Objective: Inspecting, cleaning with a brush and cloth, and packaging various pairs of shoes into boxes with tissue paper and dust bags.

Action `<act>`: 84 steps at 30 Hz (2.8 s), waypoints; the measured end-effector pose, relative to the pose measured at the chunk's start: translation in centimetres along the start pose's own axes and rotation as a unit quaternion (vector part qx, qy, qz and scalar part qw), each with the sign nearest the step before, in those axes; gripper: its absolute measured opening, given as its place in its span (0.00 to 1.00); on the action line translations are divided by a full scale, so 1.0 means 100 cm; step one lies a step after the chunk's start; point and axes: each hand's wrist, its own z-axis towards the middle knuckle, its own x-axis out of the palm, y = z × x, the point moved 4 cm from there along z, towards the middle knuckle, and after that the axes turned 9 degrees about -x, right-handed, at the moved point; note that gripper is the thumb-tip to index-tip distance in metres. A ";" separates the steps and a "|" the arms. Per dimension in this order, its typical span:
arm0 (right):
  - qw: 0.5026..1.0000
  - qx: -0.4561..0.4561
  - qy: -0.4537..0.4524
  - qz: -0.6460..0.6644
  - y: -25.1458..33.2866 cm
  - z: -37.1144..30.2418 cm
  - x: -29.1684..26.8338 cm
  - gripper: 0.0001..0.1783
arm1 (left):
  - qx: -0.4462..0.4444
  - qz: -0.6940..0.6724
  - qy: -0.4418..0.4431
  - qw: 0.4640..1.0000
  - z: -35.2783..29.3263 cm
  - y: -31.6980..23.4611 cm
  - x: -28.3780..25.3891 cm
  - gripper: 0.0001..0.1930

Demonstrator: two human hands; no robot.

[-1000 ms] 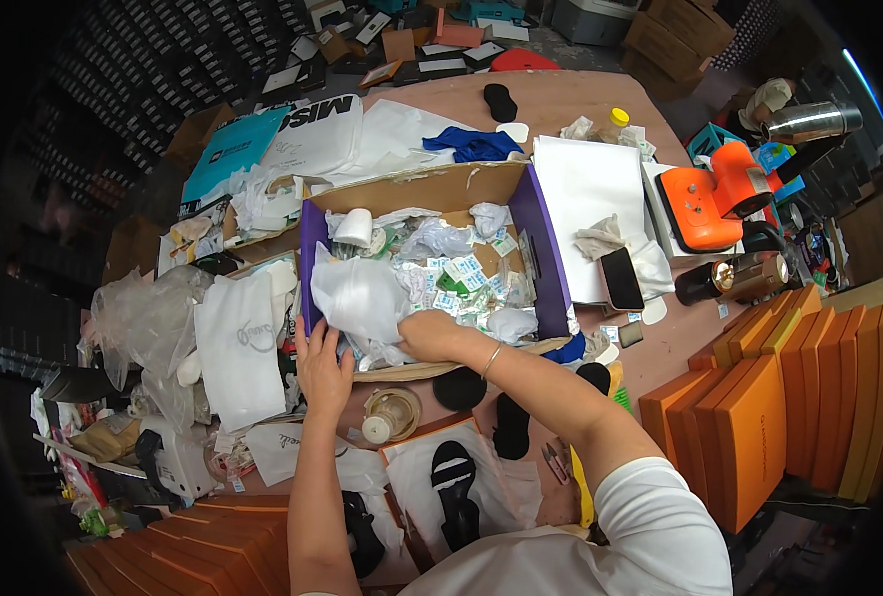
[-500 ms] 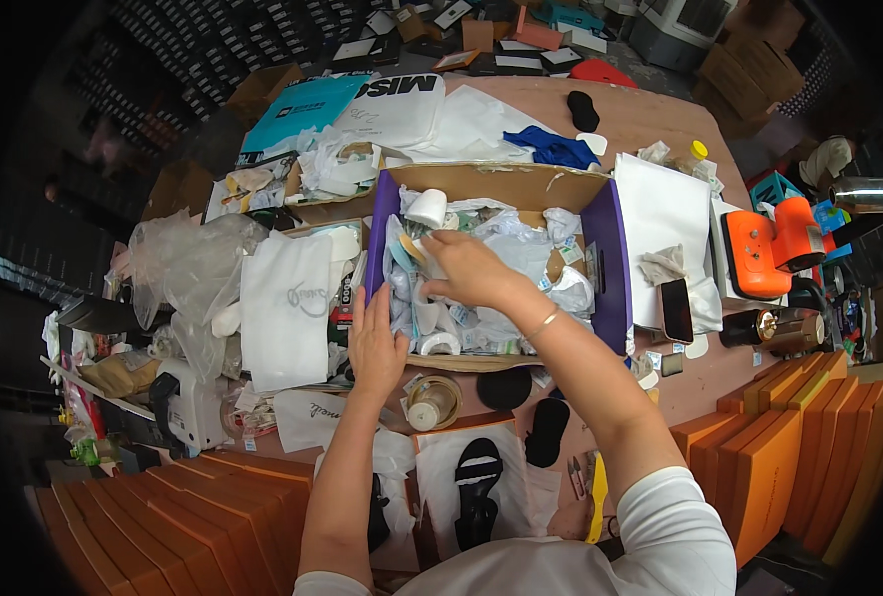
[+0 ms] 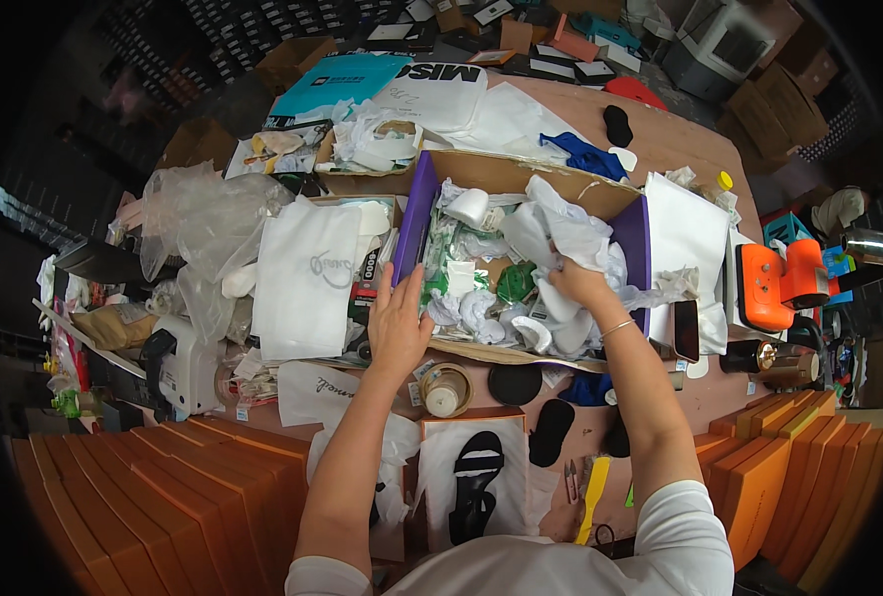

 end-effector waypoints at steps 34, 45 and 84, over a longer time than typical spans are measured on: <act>0.627 0.314 0.086 0.708 0.023 0.005 0.023 0.22 | 0.016 -0.002 -0.032 0.999 -0.003 0.006 0.003 0.22; 0.363 0.233 0.069 0.899 0.026 -0.007 0.027 0.36 | 0.023 -0.012 -0.041 0.999 -0.002 0.002 0.004 0.20; 0.786 0.149 0.141 0.584 0.064 0.003 0.028 0.20 | 0.011 -0.021 -0.040 0.999 -0.002 0.004 0.004 0.18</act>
